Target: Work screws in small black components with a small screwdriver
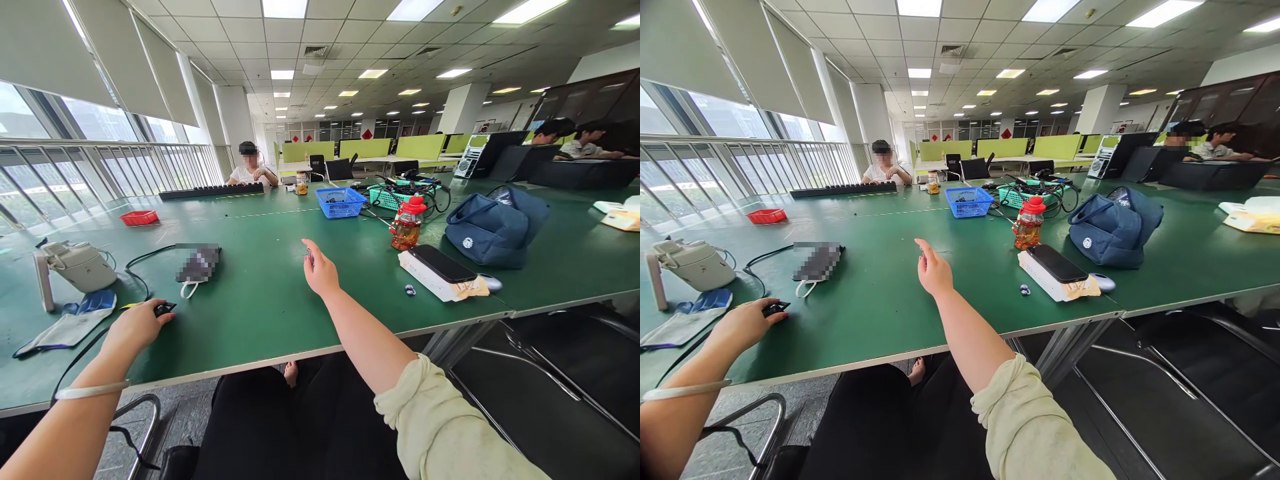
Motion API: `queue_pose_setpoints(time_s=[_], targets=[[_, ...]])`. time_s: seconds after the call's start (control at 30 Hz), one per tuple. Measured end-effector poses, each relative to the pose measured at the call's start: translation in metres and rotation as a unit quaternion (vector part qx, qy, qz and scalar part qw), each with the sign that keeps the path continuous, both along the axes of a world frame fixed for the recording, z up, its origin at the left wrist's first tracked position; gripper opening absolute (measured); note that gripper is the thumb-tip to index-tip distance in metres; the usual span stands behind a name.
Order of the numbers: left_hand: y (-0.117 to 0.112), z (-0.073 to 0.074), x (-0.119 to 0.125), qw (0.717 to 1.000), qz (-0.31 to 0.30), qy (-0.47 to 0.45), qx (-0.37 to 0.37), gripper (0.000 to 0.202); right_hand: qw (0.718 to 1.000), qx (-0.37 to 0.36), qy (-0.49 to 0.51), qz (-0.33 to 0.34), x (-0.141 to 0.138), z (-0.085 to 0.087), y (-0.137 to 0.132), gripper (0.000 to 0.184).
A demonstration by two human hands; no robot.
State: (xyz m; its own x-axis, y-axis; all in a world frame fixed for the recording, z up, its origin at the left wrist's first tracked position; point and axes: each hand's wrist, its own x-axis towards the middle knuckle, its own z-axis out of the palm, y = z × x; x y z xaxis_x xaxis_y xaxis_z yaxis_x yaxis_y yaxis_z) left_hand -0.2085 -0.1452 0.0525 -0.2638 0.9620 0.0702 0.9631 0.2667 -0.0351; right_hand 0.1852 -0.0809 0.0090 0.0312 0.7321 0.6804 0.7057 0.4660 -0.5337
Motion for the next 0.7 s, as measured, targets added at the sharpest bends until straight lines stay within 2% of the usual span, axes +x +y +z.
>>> queue_pose_setpoints(time_s=[0.13,0.23,0.33,0.47,0.7], targets=[[-0.004,-0.003,-0.004,1.0,-0.009,-0.008,0.011,0.056,1.0,0.002,0.004,0.0,0.0,-0.001,0.0,0.047],[-0.006,-0.003,-0.005,0.998,-0.002,-0.051,0.042,0.058,1.0,0.004,0.006,0.002,0.0,-0.002,0.001,0.047],[-0.008,0.001,-0.007,0.992,0.012,-0.108,0.067,0.061,1.0,0.003,0.007,0.003,0.0,-0.003,0.002,0.047],[-0.011,0.005,-0.008,0.99,0.005,-0.124,0.073,0.058,1.0,-0.001,0.004,0.002,0.0,-0.004,0.002,0.048],[-0.012,-0.009,-0.016,0.991,-0.051,-0.096,0.077,0.058,1.0,-0.001,0.006,0.003,-0.001,-0.002,0.001,0.047]])
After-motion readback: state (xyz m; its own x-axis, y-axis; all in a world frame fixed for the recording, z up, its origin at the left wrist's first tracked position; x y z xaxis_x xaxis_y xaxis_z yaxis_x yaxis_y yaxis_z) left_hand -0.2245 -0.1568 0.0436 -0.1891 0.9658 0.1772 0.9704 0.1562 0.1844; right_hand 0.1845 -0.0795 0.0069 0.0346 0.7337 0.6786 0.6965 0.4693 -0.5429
